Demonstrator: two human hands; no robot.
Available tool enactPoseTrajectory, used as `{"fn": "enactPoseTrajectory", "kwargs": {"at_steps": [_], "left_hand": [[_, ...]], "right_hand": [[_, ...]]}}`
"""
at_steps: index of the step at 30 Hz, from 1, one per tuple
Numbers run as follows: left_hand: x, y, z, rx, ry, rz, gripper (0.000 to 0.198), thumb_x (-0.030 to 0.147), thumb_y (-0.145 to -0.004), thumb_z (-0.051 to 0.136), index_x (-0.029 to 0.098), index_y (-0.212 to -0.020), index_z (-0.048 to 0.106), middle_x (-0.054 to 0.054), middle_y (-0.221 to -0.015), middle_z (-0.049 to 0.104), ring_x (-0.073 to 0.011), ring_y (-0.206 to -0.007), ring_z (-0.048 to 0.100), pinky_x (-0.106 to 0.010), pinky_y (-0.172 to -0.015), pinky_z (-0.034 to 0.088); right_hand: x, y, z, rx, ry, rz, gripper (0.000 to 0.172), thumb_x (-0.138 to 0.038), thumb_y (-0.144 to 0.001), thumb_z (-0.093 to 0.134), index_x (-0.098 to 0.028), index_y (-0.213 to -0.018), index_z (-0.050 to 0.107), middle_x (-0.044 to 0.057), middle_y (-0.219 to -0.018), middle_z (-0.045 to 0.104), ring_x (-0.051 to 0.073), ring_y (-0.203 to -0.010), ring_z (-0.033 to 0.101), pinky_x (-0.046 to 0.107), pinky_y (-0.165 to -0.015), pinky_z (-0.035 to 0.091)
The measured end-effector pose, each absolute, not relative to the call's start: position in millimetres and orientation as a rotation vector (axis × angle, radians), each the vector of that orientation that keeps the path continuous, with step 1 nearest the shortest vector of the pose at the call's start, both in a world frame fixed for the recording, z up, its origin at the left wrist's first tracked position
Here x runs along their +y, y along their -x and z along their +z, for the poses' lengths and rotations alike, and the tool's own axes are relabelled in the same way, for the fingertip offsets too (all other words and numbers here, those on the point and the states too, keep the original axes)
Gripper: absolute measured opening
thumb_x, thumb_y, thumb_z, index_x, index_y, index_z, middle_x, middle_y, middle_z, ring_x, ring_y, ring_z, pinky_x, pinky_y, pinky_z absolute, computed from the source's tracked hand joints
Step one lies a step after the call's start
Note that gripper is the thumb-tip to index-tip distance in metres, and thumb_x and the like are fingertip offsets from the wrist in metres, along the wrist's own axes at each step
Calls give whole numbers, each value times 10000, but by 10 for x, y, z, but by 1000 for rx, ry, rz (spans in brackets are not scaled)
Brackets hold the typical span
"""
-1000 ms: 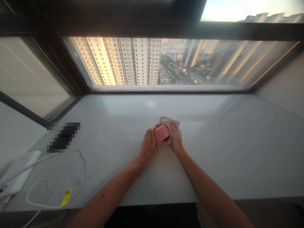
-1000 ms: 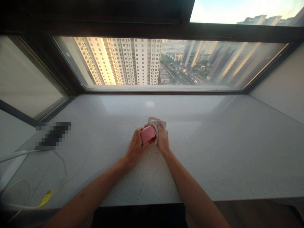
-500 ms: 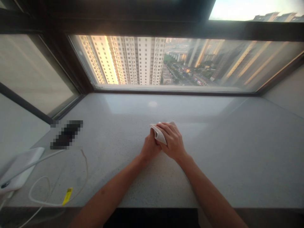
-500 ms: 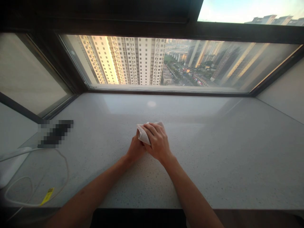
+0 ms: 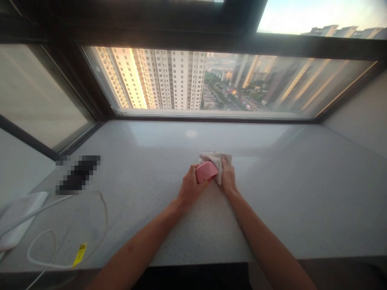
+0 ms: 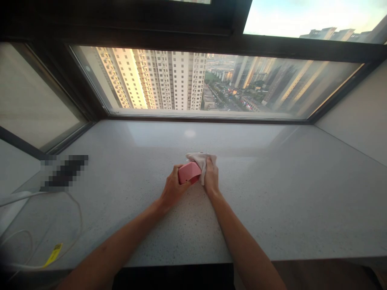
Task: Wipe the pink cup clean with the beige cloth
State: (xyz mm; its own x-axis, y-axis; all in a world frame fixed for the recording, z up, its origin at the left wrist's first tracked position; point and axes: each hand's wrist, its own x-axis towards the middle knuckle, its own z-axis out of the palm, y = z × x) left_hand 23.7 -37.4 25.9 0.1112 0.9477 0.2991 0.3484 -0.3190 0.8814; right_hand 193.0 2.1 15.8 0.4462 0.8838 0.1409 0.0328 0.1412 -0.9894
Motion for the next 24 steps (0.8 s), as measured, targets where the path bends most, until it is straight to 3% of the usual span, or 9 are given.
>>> {"fn": "enactPoseTrajectory", "kwargs": {"at_steps": [2,5,7,10,12,14,18,21,24], "left_hand": [[-378,-244,269,1291,-1756,1193,477,319,-871,833,229,-1260,573,-47,-1090,756,-188,-890,713,-306,-802,557],[-361,-256,245,1312,-1757,1191,480,316,-872,830,232,-1269,574,-48,-1075,757,-197,-878,718,-324,-801,576],[-340,-254,211,1291,-1778,1201,374,257,-910,765,229,-1240,589,-66,-1087,763,-221,-915,733,-368,-840,600],[-323,-245,187,1260,-1812,1200,228,165,-933,671,225,-1147,619,-102,-1121,767,-269,-1008,747,-425,-915,609],[-334,-251,205,1291,-1776,1187,255,178,-925,688,231,-1164,615,-90,-1117,768,-275,-996,750,-412,-889,606],[-354,-269,239,1334,-1729,1185,363,203,-903,736,243,-1233,590,-62,-1120,765,-255,-973,748,-379,-865,595],[-378,-296,278,1314,-1737,1216,478,238,-861,805,256,-1270,558,-42,-1183,751,-218,-1024,731,-347,-917,571],[-382,-286,277,1297,-1751,1231,451,257,-870,802,249,-1250,559,-49,-1167,748,-213,-1005,730,-336,-894,566],[-390,-275,272,1326,-1760,1222,457,262,-873,803,240,-1258,558,-66,-1165,748,-224,-1007,730,-346,-891,568]], "right_hand": [[-59,-1912,267,-837,1339,523,663,-720,-1009,489,-137,-1107,789,151,-1011,803,316,-957,760,427,-847,584],[-261,-1807,434,-1105,1229,139,540,-557,-1063,514,-159,-1370,712,204,-1302,752,370,-1250,705,535,-1052,551],[-396,-1697,508,-1550,1075,-10,517,-431,-1052,560,-231,-1525,618,175,-1479,684,378,-1422,606,598,-1195,463],[-484,-1551,554,-1986,991,-51,536,-334,-1029,574,-295,-1563,592,109,-1531,675,375,-1487,546,633,-1289,343],[-436,-1525,538,-1924,1063,28,448,-342,-1051,535,-279,-1473,672,106,-1468,719,358,-1423,593,597,-1255,385],[-321,-1575,478,-1693,1176,240,404,-423,-1083,481,-237,-1304,763,124,-1306,785,329,-1242,690,522,-1117,506],[-57,-1793,268,-1117,1372,800,601,-695,-1004,505,-170,-986,798,90,-898,801,266,-843,714,379,-781,568],[24,-1914,176,-941,1366,966,633,-787,-875,628,-176,-928,784,52,-828,785,244,-803,694,332,-714,551],[-67,-1918,234,-860,1376,827,672,-795,-920,576,-155,-937,780,75,-798,768,269,-808,712,370,-731,568]]}}
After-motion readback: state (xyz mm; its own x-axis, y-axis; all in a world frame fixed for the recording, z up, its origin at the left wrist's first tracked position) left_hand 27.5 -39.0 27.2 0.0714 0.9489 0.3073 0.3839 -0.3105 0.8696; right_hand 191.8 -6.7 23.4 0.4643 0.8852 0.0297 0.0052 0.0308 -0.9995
